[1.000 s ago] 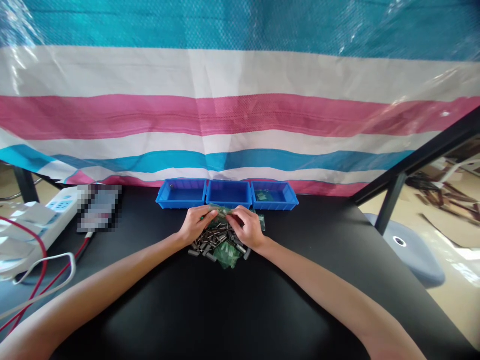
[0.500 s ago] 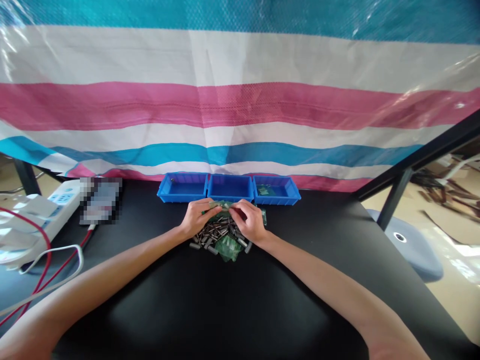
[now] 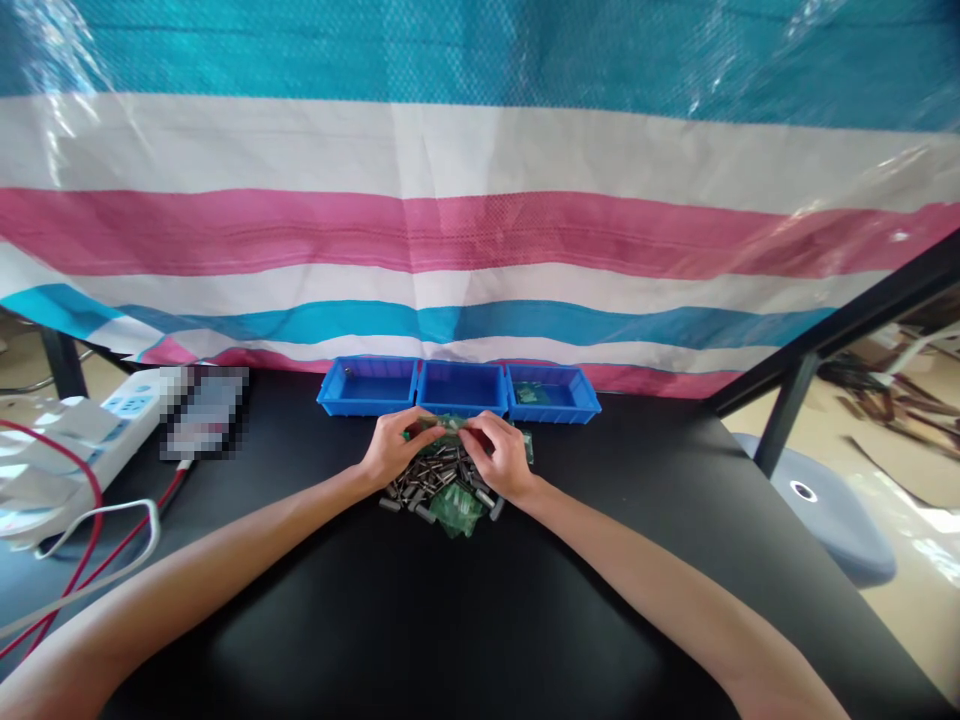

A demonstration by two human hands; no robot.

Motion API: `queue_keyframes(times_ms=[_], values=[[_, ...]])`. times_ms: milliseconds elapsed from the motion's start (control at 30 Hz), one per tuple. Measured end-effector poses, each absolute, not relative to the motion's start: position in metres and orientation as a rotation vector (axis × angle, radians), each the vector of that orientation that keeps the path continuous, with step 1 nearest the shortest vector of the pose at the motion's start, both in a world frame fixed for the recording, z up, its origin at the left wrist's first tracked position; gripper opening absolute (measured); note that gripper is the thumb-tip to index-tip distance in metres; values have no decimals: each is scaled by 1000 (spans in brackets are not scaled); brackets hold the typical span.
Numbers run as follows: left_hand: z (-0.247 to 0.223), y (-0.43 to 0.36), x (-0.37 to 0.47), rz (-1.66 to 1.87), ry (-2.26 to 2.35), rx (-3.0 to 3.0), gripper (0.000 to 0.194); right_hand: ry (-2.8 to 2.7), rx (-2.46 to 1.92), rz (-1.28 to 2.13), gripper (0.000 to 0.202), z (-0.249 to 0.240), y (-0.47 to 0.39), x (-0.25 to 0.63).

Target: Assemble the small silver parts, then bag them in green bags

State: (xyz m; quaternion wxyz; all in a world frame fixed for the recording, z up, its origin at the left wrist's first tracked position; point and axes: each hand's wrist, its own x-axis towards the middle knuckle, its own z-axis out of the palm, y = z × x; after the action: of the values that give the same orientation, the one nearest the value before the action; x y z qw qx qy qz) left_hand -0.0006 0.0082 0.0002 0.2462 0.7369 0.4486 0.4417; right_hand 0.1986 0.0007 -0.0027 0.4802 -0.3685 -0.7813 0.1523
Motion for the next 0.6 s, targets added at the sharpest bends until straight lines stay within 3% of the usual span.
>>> queue_keyframes(times_ms=[233,600], values=[[4,8,0,1208,1182,2093,34,-1936,-902,372,12,-1,-1,199],[4,7,0,1203,1161,2054,21,-2013,-919,362,11,20,1,200]])
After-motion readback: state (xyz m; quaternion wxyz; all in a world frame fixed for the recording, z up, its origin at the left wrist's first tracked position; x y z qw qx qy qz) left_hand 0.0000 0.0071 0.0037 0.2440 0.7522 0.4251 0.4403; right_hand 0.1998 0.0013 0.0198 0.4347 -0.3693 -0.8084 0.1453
